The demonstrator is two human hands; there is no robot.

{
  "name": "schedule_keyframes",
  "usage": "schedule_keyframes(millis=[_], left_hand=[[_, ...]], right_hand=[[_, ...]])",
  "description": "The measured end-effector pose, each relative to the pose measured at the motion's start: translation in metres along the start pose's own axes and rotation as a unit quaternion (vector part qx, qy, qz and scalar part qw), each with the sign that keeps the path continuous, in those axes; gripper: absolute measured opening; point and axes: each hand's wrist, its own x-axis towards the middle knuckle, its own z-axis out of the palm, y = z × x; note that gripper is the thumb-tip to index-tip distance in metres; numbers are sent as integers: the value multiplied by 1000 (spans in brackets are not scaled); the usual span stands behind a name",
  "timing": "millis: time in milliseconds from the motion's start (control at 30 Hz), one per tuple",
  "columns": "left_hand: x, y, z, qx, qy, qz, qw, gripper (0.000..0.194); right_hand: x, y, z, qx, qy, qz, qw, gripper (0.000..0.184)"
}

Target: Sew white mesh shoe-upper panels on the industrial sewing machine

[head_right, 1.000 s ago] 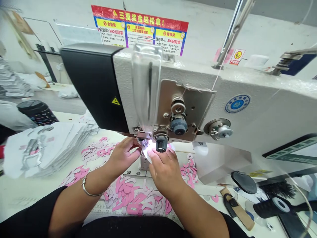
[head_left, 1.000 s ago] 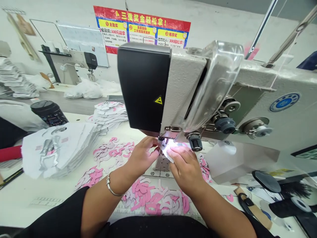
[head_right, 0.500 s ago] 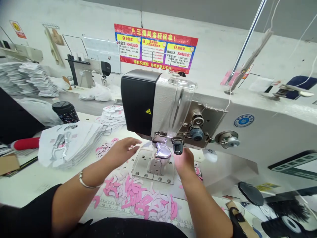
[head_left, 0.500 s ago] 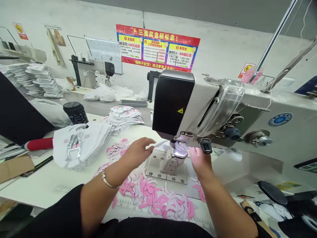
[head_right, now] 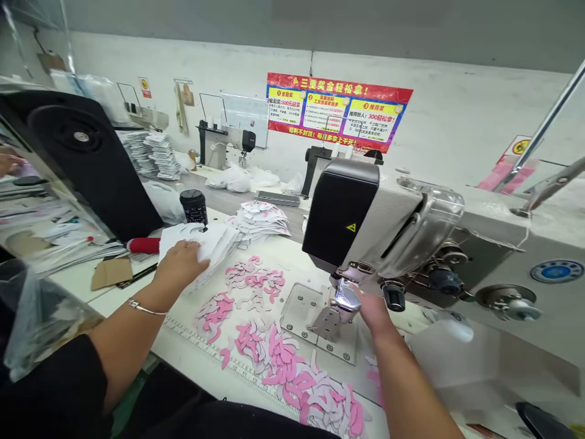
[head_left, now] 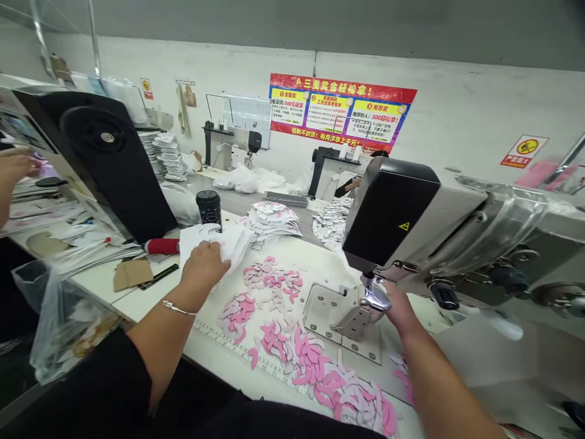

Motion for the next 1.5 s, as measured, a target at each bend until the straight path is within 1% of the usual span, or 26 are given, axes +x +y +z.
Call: schedule_keyframes(millis=[100,167,233,300,367,433,533,567,600,667,700,733,767,833,867,900,933,967,1000,1033,1067,1100,1167,1233,1367,1500], left_hand=[[1,-1,-14,-15,18,-28,999,34],[0,-4,-32,-20,54,-52,997,31],[-6,-1,-54,-22,116,-68,991,33],[-20,15,-73,-47,164,-45,984,34],[-45,46,-84,-163,218,0,962,30],[-81,89,-84,-299,189,23,935,33],[-144,152,-72,-470,29,108,876,44],[-162,167,-67,-515,-36,151,843,47],[-177,177,-62,-548,-81,188,811,50],[-193,187,-57,-582,-149,267,753,60],[-193,186,-56,-583,-151,298,740,63],[-189,183,-56,-575,-127,317,744,65],[-182,179,-57,-557,-85,320,761,65],[-161,171,-59,-504,44,256,824,63],[-150,168,-59,-485,61,212,846,65],[-140,167,-58,-483,25,178,857,63],[-133,167,-56,-494,-61,158,852,54],[-127,169,-53,-512,-161,144,831,43],[-125,172,-49,-531,-259,131,796,34],[-124,177,-44,-550,-334,116,757,29],[-124,182,-40,-568,-385,99,721,27],[-125,188,-36,-585,-412,79,694,27],[-127,201,-29,-615,-430,44,660,26],[-126,212,-25,-629,-435,22,643,27],[-118,228,-20,-641,-424,-3,640,26],[-114,234,-17,-650,-420,-8,633,29]], right_hand=[[-27,14,-2,-10,-19,8,1000,30],[-48,20,-14,-18,-15,31,999,37],[-73,18,-28,-27,-19,89,995,37],[-98,7,-39,-4,-70,95,993,33],[-121,-14,-41,15,-144,16,989,33],[-139,-42,-35,15,-171,-111,979,36],[-152,-80,-15,-51,-171,-304,936,81],[-153,-88,-10,-55,-157,-341,925,85],[-153,-93,-6,-38,-127,-362,923,78],[-152,-92,-4,23,-93,-332,938,49],[-152,-88,-7,63,-88,-299,948,39],[-151,-81,-11,108,-92,-258,956,33],[-151,-74,-16,161,-101,-214,958,30],[-148,-56,-29,284,-125,-122,943,27],[-146,-48,-34,349,-139,-76,924,26],[-142,-40,-39,408,-149,-28,901,25],[-138,-32,-44,457,-150,19,877,22],[-133,-25,-47,495,-141,61,855,19],[-127,-19,-50,520,-131,100,838,17],[-121,-13,-53,534,-120,127,827,18],[-114,-8,-55,542,-111,148,820,19],[-107,-3,-57,546,-104,165,815,19],[-94,6,-60,554,-89,197,804,14],[-82,13,-61,561,-76,229,792,12],[-63,23,-61,574,-55,272,770,14],[-54,32,-55,594,-28,281,753,19]])
